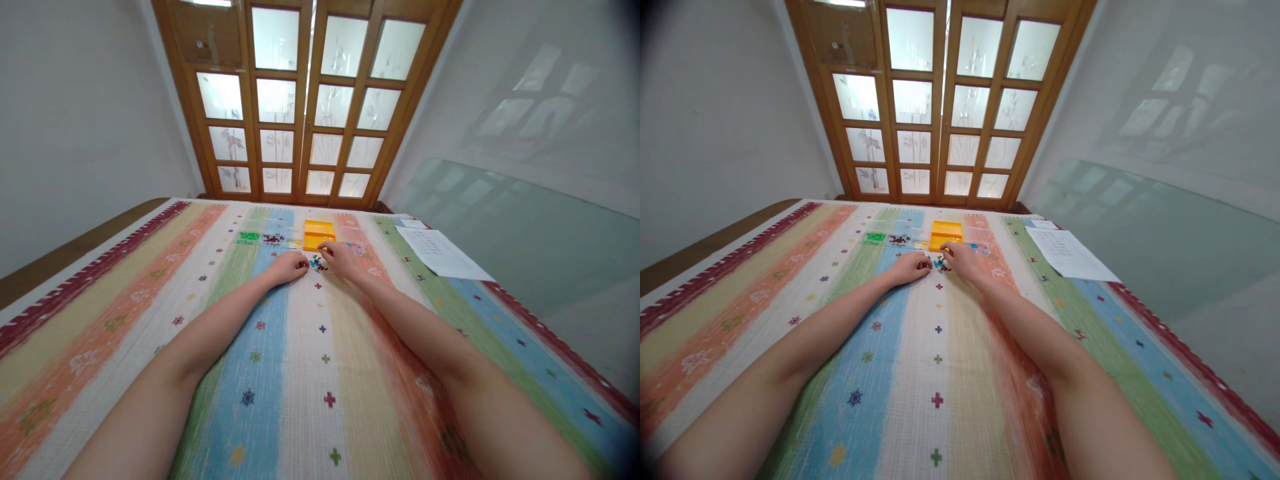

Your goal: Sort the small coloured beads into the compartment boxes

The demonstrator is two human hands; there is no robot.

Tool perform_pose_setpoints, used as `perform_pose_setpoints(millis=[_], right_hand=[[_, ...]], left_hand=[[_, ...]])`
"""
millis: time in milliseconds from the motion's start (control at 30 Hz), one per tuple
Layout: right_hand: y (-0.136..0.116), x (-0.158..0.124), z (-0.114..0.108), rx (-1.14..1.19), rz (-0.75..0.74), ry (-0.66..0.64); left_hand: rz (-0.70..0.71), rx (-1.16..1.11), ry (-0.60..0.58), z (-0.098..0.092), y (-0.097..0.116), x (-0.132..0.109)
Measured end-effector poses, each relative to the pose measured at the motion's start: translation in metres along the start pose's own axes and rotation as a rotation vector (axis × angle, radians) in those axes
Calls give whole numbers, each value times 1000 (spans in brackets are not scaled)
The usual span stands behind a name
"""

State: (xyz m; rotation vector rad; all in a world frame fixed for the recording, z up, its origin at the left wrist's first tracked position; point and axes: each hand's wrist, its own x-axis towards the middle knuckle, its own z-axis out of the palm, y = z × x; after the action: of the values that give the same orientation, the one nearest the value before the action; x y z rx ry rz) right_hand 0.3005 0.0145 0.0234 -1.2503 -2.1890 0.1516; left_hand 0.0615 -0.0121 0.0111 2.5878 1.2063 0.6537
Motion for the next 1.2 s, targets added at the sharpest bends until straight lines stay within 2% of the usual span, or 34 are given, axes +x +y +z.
perform_pose_setpoints(millis=[200,333,433,633,767,900,967,1133,1200], right_hand=[[24,-37,-9,-1,63,-18],[21,-42,-6,1,86,-35],[15,-42,-6,-4,76,-52],[5,-45,-13,-6,95,-78],[6,-46,-13,-12,97,-77],[9,-47,-11,-19,76,-83],[10,-47,-10,-18,54,-83],[9,-48,-10,-17,26,-84],[8,-48,-10,-19,28,-82]], left_hand=[[32,33,-2,5,1,2],[27,24,8,8,-1,3],[-27,2,47,7,-4,9],[-210,59,145,-9,-15,47],[-277,149,131,-16,-15,79],[-318,243,109,-11,-11,91],[-302,274,91,-7,-8,90],[-87,289,-61,-2,-4,79],[-49,294,-104,-1,-3,76]])
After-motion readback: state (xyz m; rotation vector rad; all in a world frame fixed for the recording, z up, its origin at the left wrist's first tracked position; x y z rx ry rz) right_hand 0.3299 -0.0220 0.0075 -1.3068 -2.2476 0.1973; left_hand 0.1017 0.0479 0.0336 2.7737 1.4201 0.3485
